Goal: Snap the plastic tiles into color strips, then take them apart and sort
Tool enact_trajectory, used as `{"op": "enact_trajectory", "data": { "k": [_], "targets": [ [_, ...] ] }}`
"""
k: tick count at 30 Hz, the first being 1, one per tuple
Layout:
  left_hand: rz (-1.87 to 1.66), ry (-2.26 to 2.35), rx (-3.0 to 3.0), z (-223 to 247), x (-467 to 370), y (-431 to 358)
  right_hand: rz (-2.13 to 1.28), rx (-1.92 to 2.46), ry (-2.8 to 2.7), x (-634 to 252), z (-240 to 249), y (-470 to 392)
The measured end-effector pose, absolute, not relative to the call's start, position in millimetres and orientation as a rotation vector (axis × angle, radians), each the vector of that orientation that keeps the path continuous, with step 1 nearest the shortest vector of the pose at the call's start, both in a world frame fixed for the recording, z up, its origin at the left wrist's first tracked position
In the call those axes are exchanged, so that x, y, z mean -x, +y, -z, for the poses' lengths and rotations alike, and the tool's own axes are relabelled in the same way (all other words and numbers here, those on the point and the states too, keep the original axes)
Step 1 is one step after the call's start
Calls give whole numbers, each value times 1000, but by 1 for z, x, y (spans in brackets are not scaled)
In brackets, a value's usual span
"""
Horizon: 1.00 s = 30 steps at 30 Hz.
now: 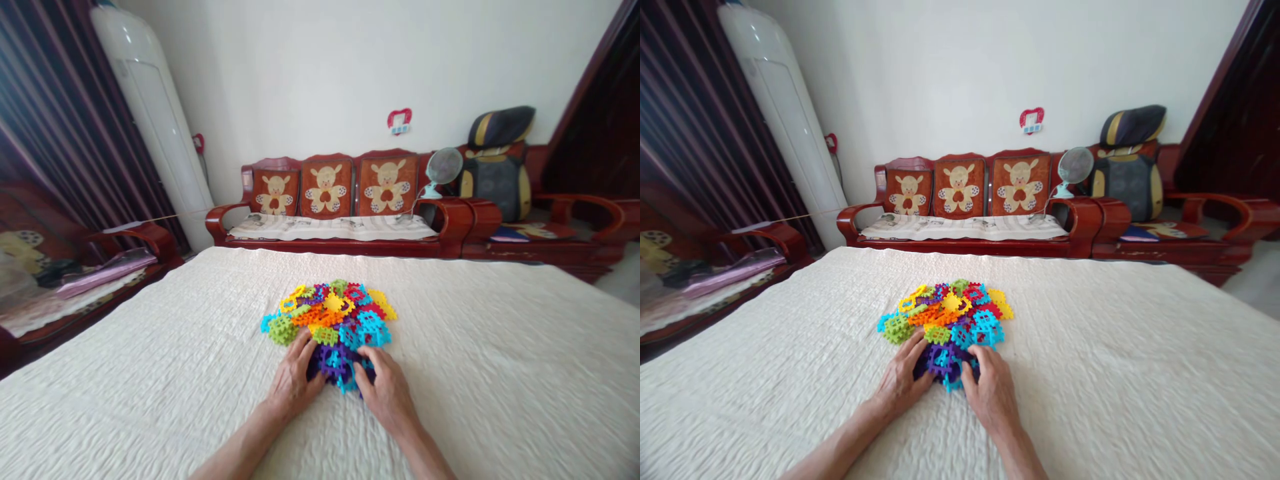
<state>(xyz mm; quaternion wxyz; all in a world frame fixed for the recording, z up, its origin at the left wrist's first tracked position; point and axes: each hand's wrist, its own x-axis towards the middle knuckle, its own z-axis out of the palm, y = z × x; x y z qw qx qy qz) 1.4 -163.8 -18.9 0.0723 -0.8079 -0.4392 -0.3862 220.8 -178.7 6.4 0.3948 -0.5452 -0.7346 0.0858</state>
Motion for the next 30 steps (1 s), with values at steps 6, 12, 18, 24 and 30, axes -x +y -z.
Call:
{"op": "enact_trajectory", "data": {
  "k": [6,12,18,24,30],
  "targets": [
    [1186,-1348,2426,17,-3,-164,-188,1390,-1861,-220,-6,-177],
    [1160,-1371,2441,16,-4,-164,-198,1382,-1863,-220,-6,-177],
    [1186,-1329,2424,16,-5,-163,-182,1382,-1869,-220,-5,-177],
    [1160,-1340,2442,11,-5,-164,-158,1391,-1861,-219,-8,-178],
    [1158,-1361,2429,14,-5,-163,-151,1379,-1862,-219,-4,-176]
  ]
}}
